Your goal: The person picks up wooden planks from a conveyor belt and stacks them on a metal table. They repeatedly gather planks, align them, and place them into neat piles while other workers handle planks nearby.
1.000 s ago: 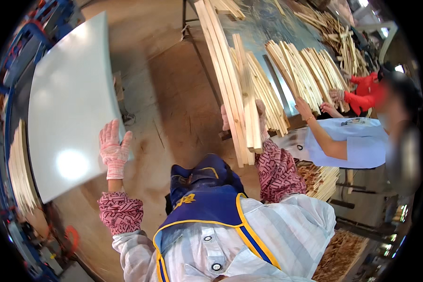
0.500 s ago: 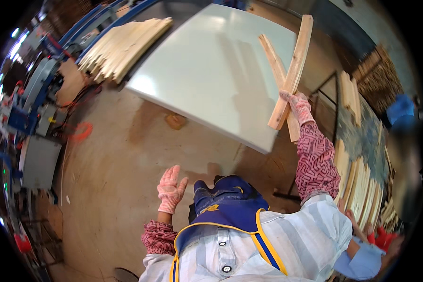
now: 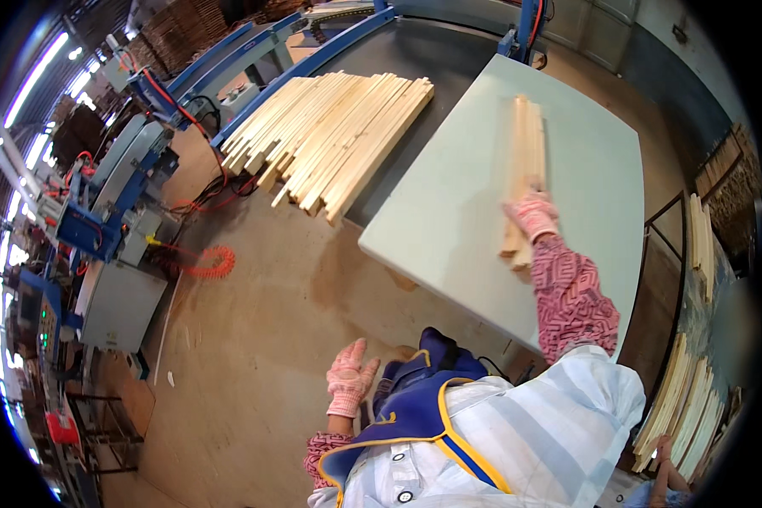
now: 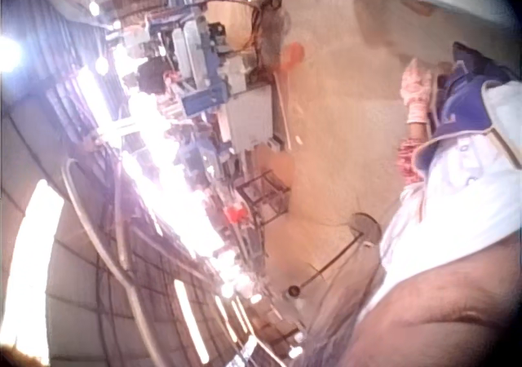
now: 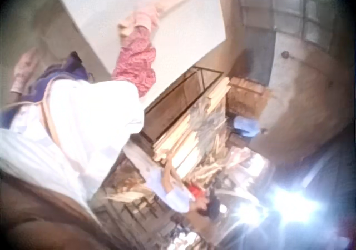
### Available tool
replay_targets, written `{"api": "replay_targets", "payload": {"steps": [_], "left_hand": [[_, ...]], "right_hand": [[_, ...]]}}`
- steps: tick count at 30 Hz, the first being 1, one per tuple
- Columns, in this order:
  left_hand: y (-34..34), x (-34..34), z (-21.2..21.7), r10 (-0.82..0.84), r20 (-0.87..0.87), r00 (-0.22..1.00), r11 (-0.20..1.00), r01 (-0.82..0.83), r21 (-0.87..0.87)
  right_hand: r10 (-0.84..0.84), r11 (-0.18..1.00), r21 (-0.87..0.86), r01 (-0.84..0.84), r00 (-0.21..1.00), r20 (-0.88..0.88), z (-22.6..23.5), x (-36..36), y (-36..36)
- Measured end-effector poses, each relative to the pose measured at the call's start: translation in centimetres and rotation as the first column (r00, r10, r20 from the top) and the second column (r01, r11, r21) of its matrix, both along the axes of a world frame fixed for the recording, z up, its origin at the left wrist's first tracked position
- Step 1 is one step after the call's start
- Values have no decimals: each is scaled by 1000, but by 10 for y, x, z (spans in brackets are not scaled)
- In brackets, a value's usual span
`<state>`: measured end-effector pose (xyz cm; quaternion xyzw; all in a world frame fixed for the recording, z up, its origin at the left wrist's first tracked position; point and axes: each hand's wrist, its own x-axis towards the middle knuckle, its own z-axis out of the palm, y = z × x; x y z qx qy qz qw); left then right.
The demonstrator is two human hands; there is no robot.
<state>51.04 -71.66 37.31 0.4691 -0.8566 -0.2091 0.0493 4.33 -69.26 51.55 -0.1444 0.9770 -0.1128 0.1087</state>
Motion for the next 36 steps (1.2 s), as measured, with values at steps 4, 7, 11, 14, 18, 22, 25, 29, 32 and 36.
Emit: {"api": "replay_targets", "payload": {"steps": [4, 7, 11, 14, 18, 22, 25, 29, 32, 36], "left_hand": [[-76, -10, 13, 77, -43, 996, 991, -72, 114], [-112, -17, 13, 18, 52, 998, 995, -23, 95], [-159, -12, 13, -101, 200, 975, 975, 57, 216], [-203, -11, 6, -219, 145, 965, 947, 174, 270], [-266, -17, 9, -337, 37, 941, 916, 319, 245], [-350, -8, 10, -390, -116, 914, 908, 402, 119], [-412, 8, 19, -322, 35, 946, 941, 316, 118], [-477, 23, 21, -332, 25, 943, 941, 329, 84], [-514, 34, 14, -339, -143, 930, 939, 343, 7], [-536, 25, 18, -139, -653, 744, 965, 249, 78]], "right_hand": [[418, 903, -44, -427, 899, -127, -8, 57, -85], [237, 766, -626, -150, 970, 57, -50, 34, -123], [59, 345, -875, 338, 923, 380, -74, 24, -141], [103, 321, -880, 349, 911, 399, -74, 26, -140], [-59, 640, -703, 309, 933, 356, -66, 34, -144], [-177, 977, -144, 155, 972, -154, -48, 85, -185], [-329, 944, -34, 329, 944, 4, -9, 99, -221], [-309, 861, -352, 368, 927, 213, 2, 95, -213], [-358, 798, -454, 397, 918, 172, -33, 84, -215], [-406, 798, -460, 390, 911, 70, -51, 80, -219]]}}
